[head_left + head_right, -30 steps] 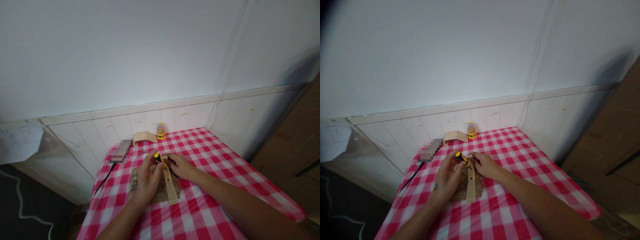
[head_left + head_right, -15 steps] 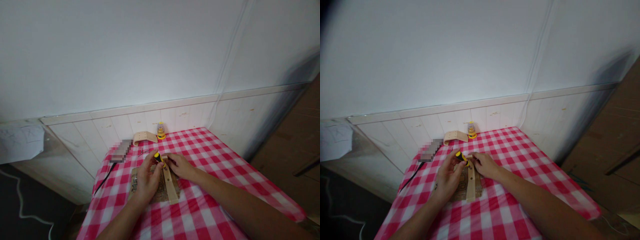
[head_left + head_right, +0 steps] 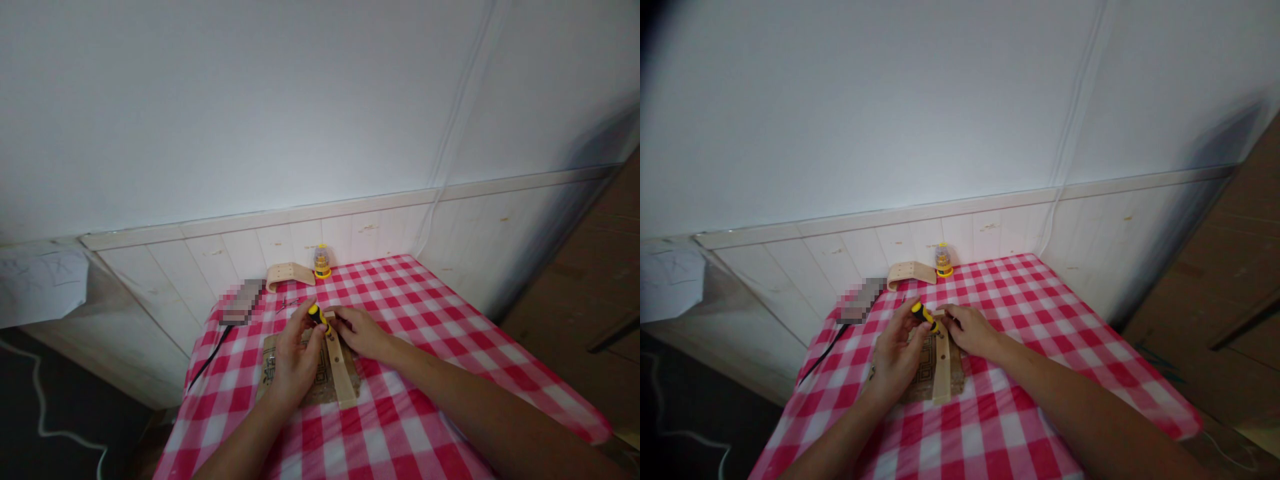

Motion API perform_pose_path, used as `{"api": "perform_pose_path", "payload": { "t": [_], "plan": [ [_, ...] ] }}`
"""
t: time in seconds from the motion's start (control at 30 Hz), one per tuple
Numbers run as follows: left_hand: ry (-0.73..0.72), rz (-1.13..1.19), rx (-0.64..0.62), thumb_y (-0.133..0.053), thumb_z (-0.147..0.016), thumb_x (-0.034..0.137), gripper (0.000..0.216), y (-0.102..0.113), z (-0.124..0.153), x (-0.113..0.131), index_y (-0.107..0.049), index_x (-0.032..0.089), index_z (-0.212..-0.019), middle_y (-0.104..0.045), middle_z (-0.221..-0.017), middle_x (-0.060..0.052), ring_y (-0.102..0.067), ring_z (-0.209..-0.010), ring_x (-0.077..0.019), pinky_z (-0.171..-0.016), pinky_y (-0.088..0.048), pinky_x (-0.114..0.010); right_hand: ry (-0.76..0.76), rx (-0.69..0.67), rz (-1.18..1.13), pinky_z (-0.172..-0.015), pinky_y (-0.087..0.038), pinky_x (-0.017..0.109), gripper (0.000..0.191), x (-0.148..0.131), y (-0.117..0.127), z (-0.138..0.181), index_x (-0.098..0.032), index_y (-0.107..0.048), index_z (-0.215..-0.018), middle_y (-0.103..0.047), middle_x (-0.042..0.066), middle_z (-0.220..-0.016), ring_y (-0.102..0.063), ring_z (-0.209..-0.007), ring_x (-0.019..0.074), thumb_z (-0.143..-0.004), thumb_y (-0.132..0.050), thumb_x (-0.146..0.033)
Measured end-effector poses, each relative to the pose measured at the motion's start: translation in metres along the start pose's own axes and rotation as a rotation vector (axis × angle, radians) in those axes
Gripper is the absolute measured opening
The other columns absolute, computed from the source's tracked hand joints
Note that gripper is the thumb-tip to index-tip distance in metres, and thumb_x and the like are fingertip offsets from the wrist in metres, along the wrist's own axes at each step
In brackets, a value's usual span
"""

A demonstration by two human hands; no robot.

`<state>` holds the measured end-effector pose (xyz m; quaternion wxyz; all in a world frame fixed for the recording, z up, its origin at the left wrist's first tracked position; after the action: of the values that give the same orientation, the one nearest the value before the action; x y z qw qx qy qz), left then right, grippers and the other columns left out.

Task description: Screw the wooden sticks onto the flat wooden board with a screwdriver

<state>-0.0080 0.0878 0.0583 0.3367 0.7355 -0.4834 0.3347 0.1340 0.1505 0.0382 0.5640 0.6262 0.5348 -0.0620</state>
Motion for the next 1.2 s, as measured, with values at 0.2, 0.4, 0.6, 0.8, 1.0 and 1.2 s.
{"api": "perform_pose_path", "payload": {
  "t": [0.2, 0.4, 0.6, 0.8, 1.0, 1.2],
  "plan": [
    [0.01, 0.01, -0.012, -0.065, -0.095, 0.026, 0.048, -0.001, 0.0, 0.001, -0.057, 0.024, -0.142, -0.072, -0.128, -0.011, -0.074, -0.109, -0.0232, -0.096, -0.061, -0.039, -0.002, 0.002, 0.009, -0.071, -0.054, 0.029, 0.03, 0.0, 0.0, 0.0, -0.018, -0.071, -0.12, -0.08, 0.008, -0.095, -0.073, -0.082, 0.0207, -0.099, -0.05, -0.018],
    [-0.032, -0.019, -0.02, -0.063, -0.096, 0.026, 0.048, -0.001, 0.0, 0.007, -0.057, 0.024, -0.144, -0.073, -0.129, -0.01, -0.074, -0.11, -0.0231, -0.093, -0.063, -0.037, -0.002, -0.003, 0.013, -0.073, -0.055, 0.03, 0.03, 0.001, -0.001, 0.0, -0.018, -0.071, -0.119, -0.08, 0.009, -0.099, -0.074, -0.085, 0.0215, -0.1, -0.049, -0.02],
    [-0.092, -0.068, -0.018, -0.062, -0.096, 0.025, 0.043, -0.001, 0.003, 0.009, -0.06, 0.024, -0.139, -0.072, -0.131, -0.011, -0.073, -0.114, -0.0239, -0.099, -0.061, -0.04, 0.007, 0.001, -0.02, -0.076, -0.056, 0.031, 0.032, -0.001, 0.0, 0.0, -0.019, -0.07, -0.124, -0.08, 0.01, -0.107, -0.074, -0.089, 0.0218, -0.1, -0.049, -0.02],
    [-0.176, -0.12, 0.008, -0.072, -0.089, 0.028, 0.039, 0.001, 0.0, 0.022, -0.066, 0.025, -0.127, -0.076, -0.115, -0.007, -0.075, -0.089, -0.0193, -0.08, -0.064, -0.034, 0.008, -0.007, -0.017, -0.077, -0.056, 0.031, 0.03, -0.001, 0.0, 0.001, -0.018, -0.07, -0.121, -0.08, 0.01, -0.102, -0.075, -0.088, 0.0221, -0.101, -0.049, -0.021],
    [-0.16, -0.149, 0.047, -0.074, -0.088, 0.028, 0.036, 0.004, -0.001, 0.018, -0.068, 0.025, -0.124, -0.077, -0.113, -0.007, -0.074, -0.092, -0.0207, -0.084, -0.063, -0.036, -0.01, -0.001, -0.004, -0.078, -0.056, 0.032, 0.031, 0.001, 0.0, 0.001, -0.016, -0.07, -0.122, -0.08, 0.012, -0.103, -0.075, -0.089, 0.0228, -0.099, -0.049, -0.019],
    [-0.142, -0.134, -0.001, -0.07, -0.091, 0.028, 0.038, 0.001, 0.003, 0.011, -0.066, 0.026, -0.129, -0.075, -0.121, -0.008, -0.074, -0.102, -0.0222, -0.092, -0.061, -0.038, -0.009, -0.006, 0.001, -0.078, -0.056, 0.031, 0.032, 0.002, -0.001, 0.001, -0.017, -0.07, -0.124, -0.08, 0.011, -0.104, -0.075, -0.09, 0.0224, -0.099, -0.049, -0.019]
  ]
}}
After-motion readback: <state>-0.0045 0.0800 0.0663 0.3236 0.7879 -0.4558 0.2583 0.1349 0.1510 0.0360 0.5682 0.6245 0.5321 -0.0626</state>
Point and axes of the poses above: each hand's wrist, its own z-axis away from the middle knuckle, its own y-axis out of the back of the hand, x = y × z, the point moved 9 cm from there along -z, towards the middle knuckle
